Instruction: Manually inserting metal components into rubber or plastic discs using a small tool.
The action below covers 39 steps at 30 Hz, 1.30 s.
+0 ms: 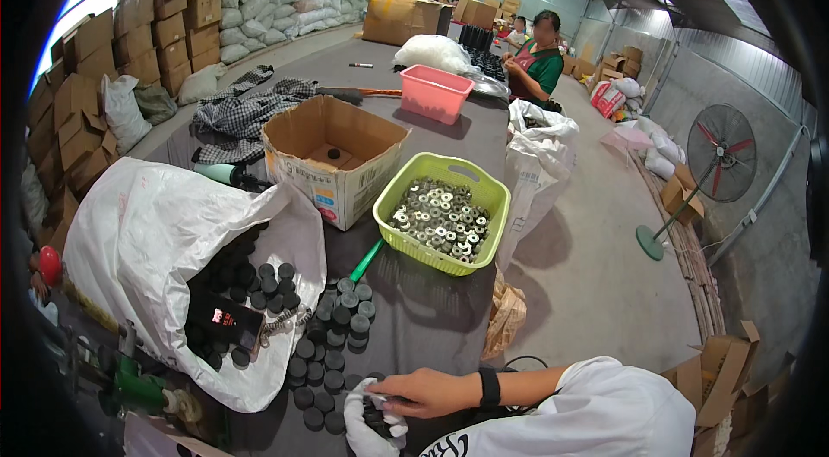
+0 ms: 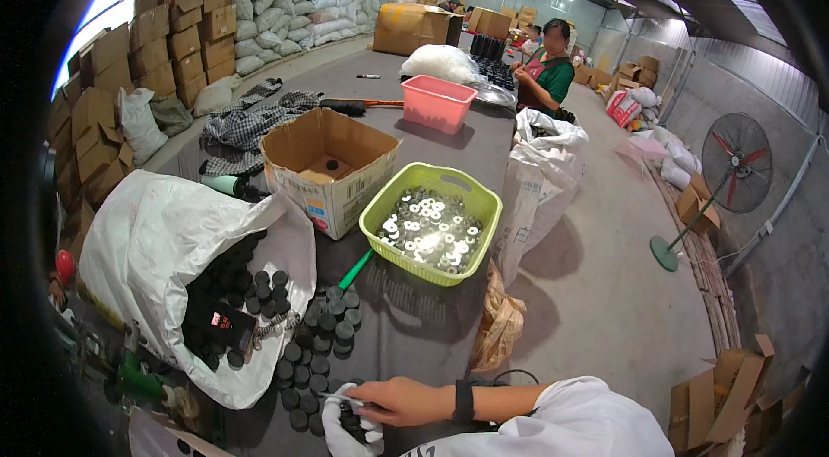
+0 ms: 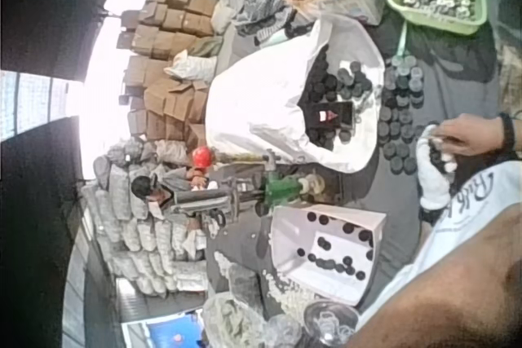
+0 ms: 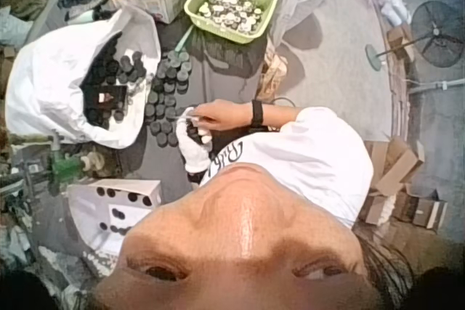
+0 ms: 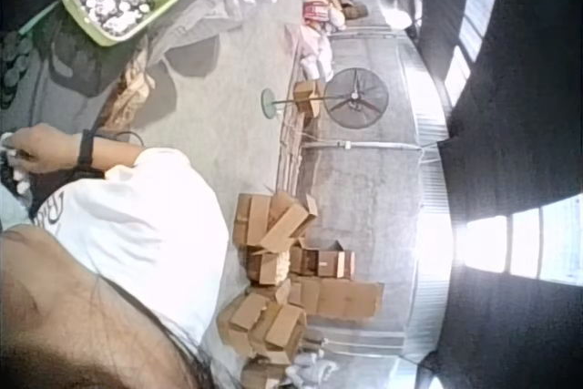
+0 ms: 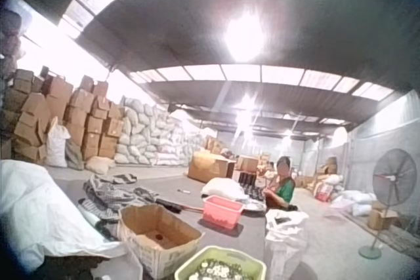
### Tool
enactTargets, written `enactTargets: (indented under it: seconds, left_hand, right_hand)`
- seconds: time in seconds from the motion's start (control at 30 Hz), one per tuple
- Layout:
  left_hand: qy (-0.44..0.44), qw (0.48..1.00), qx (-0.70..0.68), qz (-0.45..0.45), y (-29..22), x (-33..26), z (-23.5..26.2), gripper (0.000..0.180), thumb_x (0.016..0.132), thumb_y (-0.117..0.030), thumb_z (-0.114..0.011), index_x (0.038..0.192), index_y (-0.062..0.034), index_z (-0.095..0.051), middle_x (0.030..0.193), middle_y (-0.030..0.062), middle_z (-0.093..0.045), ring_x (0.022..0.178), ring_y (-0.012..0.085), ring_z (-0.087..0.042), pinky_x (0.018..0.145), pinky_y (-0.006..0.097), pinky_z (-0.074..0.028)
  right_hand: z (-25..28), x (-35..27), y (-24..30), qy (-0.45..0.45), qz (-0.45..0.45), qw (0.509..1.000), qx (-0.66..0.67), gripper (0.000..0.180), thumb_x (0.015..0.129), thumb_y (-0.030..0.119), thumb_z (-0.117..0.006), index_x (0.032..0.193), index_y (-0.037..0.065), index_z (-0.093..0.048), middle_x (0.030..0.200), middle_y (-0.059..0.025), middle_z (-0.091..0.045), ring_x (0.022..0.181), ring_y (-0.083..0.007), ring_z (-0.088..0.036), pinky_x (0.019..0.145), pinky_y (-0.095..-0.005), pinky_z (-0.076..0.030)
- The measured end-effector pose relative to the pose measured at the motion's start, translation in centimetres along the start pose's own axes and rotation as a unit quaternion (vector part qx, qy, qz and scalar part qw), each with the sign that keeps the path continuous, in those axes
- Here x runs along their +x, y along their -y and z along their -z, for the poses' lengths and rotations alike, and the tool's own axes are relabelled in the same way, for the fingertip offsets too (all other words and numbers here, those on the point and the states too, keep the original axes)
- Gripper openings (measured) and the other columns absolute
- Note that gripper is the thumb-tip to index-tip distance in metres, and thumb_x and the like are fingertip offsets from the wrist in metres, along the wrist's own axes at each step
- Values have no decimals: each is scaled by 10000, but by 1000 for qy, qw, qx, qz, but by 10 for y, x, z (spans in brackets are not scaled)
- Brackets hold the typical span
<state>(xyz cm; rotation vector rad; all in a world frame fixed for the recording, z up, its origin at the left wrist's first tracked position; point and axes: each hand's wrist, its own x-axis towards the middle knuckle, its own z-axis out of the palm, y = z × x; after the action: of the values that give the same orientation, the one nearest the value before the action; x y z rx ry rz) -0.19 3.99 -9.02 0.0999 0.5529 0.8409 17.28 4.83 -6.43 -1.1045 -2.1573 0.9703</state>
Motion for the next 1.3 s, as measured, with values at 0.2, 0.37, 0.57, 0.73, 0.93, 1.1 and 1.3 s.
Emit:
enactTargets:
  seconds: [0.2,0.37,0.57,0.73,0.93,1.1,1.3]
  left_hand:
    - [-105,993,31,-45,-2,-4,-32,247,978,-351,-469,1051,-144,-583,673,-38,-496,433,76,-417,338,211,-321]
    - [-84,983,145,-74,2,-4,-30,249,988,-315,-501,1121,-115,-570,684,-29,-491,478,69,-432,381,198,-340]
    - [-55,974,220,-25,0,-15,-34,200,995,-253,-504,1138,-124,-560,727,-13,-535,516,67,-459,403,199,-360]
    - [-39,959,277,-35,1,-16,-29,235,985,-229,-526,1169,-90,-571,779,3,-566,601,66,-503,535,206,-443]
    - [-18,932,360,-41,7,-15,-21,293,975,-201,-540,1233,-63,-556,811,15,-582,633,74,-532,573,222,-467]
    - [14,903,428,-3,8,-10,-23,323,954,-217,-559,1236,-60,-569,834,28,-604,641,72,-526,594,239,-459]
    - [47,813,566,-124,20,-3,-11,336,928,-311,-596,1138,-50,-615,932,130,-666,835,211,-619,760,344,-494]
  right_hand:
    - [22,-11,-14,79,-38,992,93,443,962,175,-505,1382,46,-446,980,-228,-636,823,-399,-607,726,-431,-481]
    - [34,-15,-14,149,-53,985,67,412,946,157,-497,1341,42,-498,996,-225,-644,867,-401,-607,740,-443,-475]
    - [56,-12,-4,206,-52,977,-13,401,912,136,-495,1302,47,-525,1000,-223,-641,918,-410,-599,778,-472,-473]
    - [69,-9,1,268,-50,960,-57,388,925,136,-489,1299,46,-536,971,-197,-639,864,-384,-608,752,-445,-487]
    - [74,-8,12,278,-41,956,-85,334,905,129,-501,1218,31,-564,939,-202,-636,844,-387,-609,722,-456,-492]
    - [85,4,12,334,17,930,-156,204,881,155,-522,1001,10,-600,847,-192,-642,763,-396,-614,653,-464,-494]
    - [84,21,19,325,110,894,-289,217,787,212,-598,690,26,-656,628,-157,-630,605,-353,-637,551,-442,-503]
